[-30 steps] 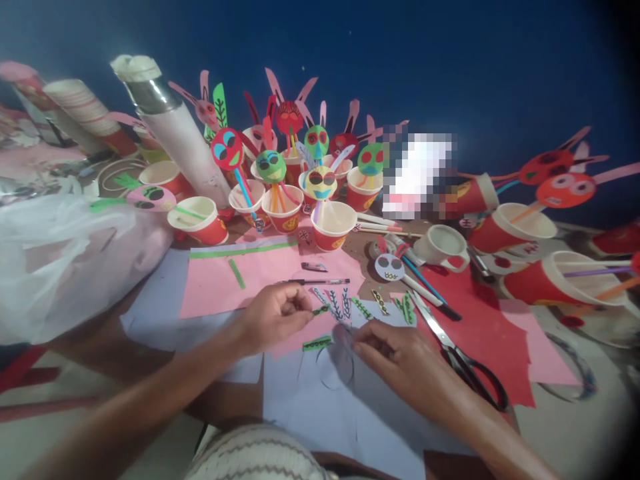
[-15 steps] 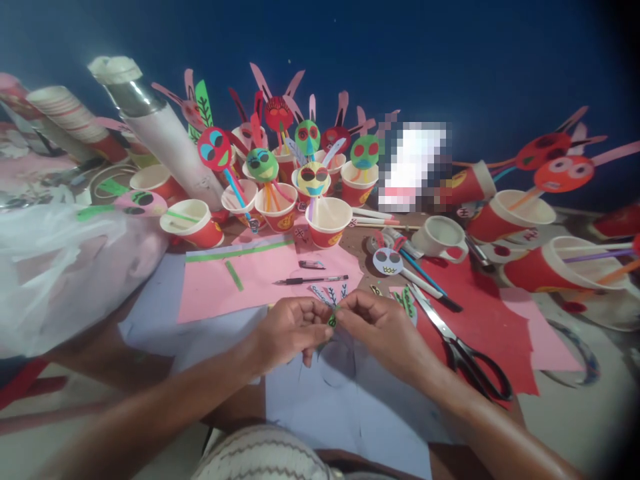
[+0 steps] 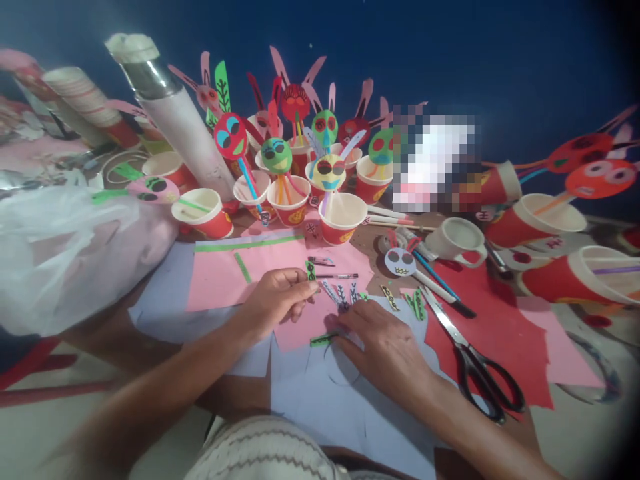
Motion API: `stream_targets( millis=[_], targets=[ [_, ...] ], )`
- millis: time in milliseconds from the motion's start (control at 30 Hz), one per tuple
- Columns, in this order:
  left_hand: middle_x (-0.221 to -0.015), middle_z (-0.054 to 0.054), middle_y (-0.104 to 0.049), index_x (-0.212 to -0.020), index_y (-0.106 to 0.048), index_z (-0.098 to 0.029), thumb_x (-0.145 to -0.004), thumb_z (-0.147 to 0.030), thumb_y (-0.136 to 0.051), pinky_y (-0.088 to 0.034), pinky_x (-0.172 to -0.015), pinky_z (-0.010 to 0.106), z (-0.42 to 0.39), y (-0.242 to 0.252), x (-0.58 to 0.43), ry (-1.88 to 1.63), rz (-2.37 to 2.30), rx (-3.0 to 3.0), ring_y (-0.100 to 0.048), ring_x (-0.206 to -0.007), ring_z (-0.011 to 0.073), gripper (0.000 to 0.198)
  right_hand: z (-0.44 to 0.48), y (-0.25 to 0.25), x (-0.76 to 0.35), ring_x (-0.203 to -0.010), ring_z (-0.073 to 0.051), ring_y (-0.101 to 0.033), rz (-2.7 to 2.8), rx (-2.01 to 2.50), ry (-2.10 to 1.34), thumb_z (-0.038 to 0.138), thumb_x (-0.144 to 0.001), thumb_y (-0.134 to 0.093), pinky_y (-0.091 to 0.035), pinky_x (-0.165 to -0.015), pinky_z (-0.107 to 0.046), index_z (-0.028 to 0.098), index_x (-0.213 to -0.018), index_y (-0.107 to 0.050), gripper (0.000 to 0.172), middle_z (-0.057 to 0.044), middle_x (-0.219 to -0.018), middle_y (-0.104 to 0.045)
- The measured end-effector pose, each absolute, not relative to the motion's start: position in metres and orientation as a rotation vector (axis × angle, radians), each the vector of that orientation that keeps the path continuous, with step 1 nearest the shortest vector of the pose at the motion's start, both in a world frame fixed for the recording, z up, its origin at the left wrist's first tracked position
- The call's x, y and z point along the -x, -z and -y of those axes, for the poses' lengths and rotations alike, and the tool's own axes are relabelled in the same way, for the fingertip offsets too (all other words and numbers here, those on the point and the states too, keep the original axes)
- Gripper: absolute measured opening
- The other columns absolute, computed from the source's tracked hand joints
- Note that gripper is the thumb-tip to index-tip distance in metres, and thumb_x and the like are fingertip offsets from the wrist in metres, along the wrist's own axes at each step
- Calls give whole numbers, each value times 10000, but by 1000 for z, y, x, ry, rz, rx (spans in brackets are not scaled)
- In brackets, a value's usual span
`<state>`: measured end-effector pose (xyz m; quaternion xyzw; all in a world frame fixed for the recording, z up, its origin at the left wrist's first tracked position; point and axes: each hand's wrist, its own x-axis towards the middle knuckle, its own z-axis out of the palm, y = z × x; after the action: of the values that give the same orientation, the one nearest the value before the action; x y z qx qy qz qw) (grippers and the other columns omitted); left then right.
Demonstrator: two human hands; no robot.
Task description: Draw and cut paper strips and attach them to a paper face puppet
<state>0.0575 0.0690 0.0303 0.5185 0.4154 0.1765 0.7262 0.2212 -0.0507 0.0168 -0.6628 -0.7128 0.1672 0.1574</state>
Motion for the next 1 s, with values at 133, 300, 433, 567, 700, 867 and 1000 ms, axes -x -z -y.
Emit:
stream_targets(
  millis=[133,300,433,567,700,867,1000],
  targets=[
    [-444,-55,-465,-640,-561,-143,-780,-344,-608,-285,-409,196,-66,-31,-60,-355,-922,-1182,-392,-387,56,249,51,-14,-217,-773,-208,-556,2102,1873,-435,173,-817,-550,-403,-648,-306,187,-819,-648,99,-51,-805,-609],
    [-421,-56,-461,-670,-590,-136,-793,-331,-586,-298,-419,196,-63,-33,-62,-303,-925,-1238,-410,-394,60,231,52,-22,-225,-791,-183,-548,1971,1801,-556,149,-858,-486,-413,-696,-293,178,-823,-630,151,-44,-813,-606],
    [-428,-56,-466,-673,-582,-136,-807,-334,-579,-310,-419,191,-60,-32,-64,-295,-902,-1249,-413,-395,58,239,52,-23,-226,-830,-196,-547,1978,1820,-546,148,-848,-499,-417,-703,-296,196,-941,-639,174,-48,-840,-607],
    [-428,-61,-465,-681,-577,-140,-821,-342,-567,-315,-416,186,-59,-32,-65,-293,-879,-1253,-402,-383,54,245,50,-16,-220,-796,-212,-543,2068,1864,-418,106,-775,-556,-400,-637,-295,202,-853,-653,158,-48,-811,-610],
    [-403,-65,-440,-640,-556,-143,-810,-335,-568,-314,-410,182,-57,-34,-66,-263,-897,-1267,-404,-375,56,257,50,-15,-220,-792,-195,-544,1982,1800,-445,58,-772,-513,-405,-659,-288,191,-825,-654,201,-52,-803,-611],
    [-425,-54,-473,-589,-522,-152,-766,-353,-599,-306,-382,176,-52,-36,-68,-217,-896,-1306,-411,-365,57,279,50,-29,-228,-765,-147,-569,1546,1648,-820,181,-856,-499,-422,-696,-264,208,-863,-648,151,-17,-806,-630],
    [-435,-64,-454,-586,-523,-154,-752,-330,-590,-300,-380,171,-45,-35,-71,-161,-846,-1351,-380,-363,49,251,49,-33,-224,-648,-118,-531,1209,1608,-1094,269,-846,-519,-404,-586,-227,205,-835,-634,132,16,-713,-602]
  ],
)
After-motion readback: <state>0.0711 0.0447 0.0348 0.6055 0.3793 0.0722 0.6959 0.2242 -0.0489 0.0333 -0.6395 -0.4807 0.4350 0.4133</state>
